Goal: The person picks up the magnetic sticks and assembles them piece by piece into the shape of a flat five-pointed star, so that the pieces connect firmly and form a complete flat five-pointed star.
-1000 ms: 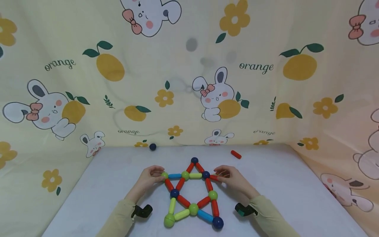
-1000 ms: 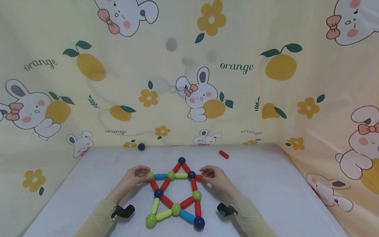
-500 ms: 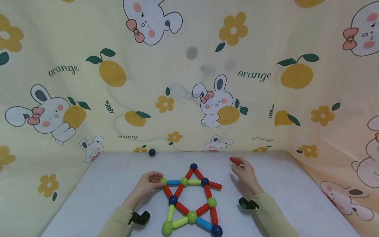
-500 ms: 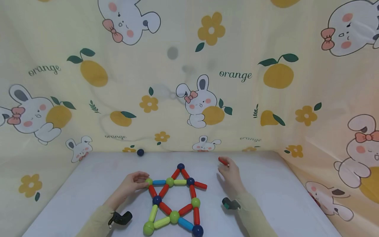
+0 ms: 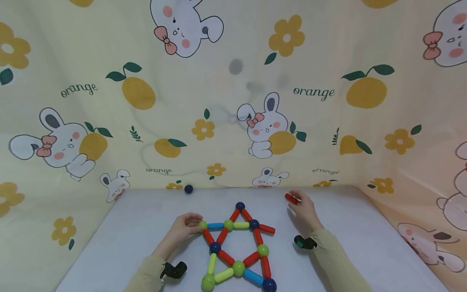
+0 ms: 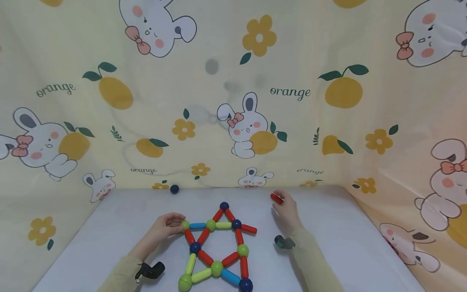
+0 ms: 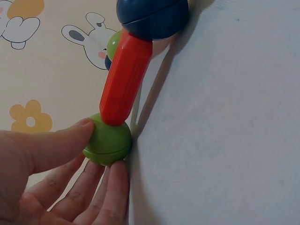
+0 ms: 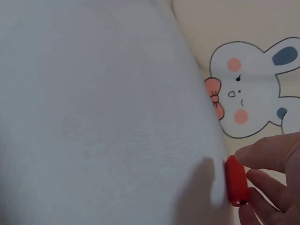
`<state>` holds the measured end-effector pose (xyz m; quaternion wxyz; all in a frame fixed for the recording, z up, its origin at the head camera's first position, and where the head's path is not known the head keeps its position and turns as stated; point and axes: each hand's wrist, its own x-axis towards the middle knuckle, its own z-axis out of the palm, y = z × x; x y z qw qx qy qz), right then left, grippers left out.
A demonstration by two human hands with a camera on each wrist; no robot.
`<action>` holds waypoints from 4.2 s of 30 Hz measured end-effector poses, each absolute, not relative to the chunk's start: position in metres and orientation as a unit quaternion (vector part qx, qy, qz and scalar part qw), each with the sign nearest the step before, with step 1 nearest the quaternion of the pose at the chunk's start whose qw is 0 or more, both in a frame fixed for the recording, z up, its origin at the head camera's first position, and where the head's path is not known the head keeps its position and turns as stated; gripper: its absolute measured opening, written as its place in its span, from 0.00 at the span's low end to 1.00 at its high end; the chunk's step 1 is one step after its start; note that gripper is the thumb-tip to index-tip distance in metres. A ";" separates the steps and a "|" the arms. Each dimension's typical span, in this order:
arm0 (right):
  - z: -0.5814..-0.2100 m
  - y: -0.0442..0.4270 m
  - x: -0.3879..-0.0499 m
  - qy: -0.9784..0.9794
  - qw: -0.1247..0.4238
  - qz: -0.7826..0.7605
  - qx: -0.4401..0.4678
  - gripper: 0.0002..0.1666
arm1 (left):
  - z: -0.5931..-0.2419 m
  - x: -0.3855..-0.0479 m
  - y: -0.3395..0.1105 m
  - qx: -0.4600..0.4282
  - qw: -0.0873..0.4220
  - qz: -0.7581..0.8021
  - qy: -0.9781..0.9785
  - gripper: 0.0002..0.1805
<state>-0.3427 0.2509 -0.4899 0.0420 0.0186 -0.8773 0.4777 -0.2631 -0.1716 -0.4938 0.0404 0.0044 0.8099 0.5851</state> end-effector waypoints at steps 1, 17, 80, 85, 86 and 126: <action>-0.492 0.251 -0.344 -0.879 0.040 0.474 0.017 0.29 | -0.494 -0.263 -0.171 0.006 0.040 0.585 0.810 0.19; -0.500 0.243 -0.343 -0.888 0.012 0.459 0.023 0.25 | -0.491 -0.261 -0.171 -0.001 0.045 0.581 0.813 0.19; -0.465 0.222 -0.229 -0.853 -0.095 0.449 0.251 0.17 | -0.492 -0.263 -0.171 -0.009 0.046 0.578 0.815 0.19; -0.460 0.225 -0.217 -0.844 -0.123 0.462 0.243 0.22 | -0.489 -0.264 -0.171 -0.006 0.049 0.570 0.820 0.20; -0.460 0.223 -0.213 -0.841 -0.136 0.466 0.241 0.23 | -0.489 -0.264 -0.171 -0.003 0.048 0.567 0.822 0.20; -0.480 0.241 -0.225 -0.859 -0.124 0.473 0.151 0.24 | -0.481 -0.238 -0.174 0.060 0.114 0.551 0.824 0.15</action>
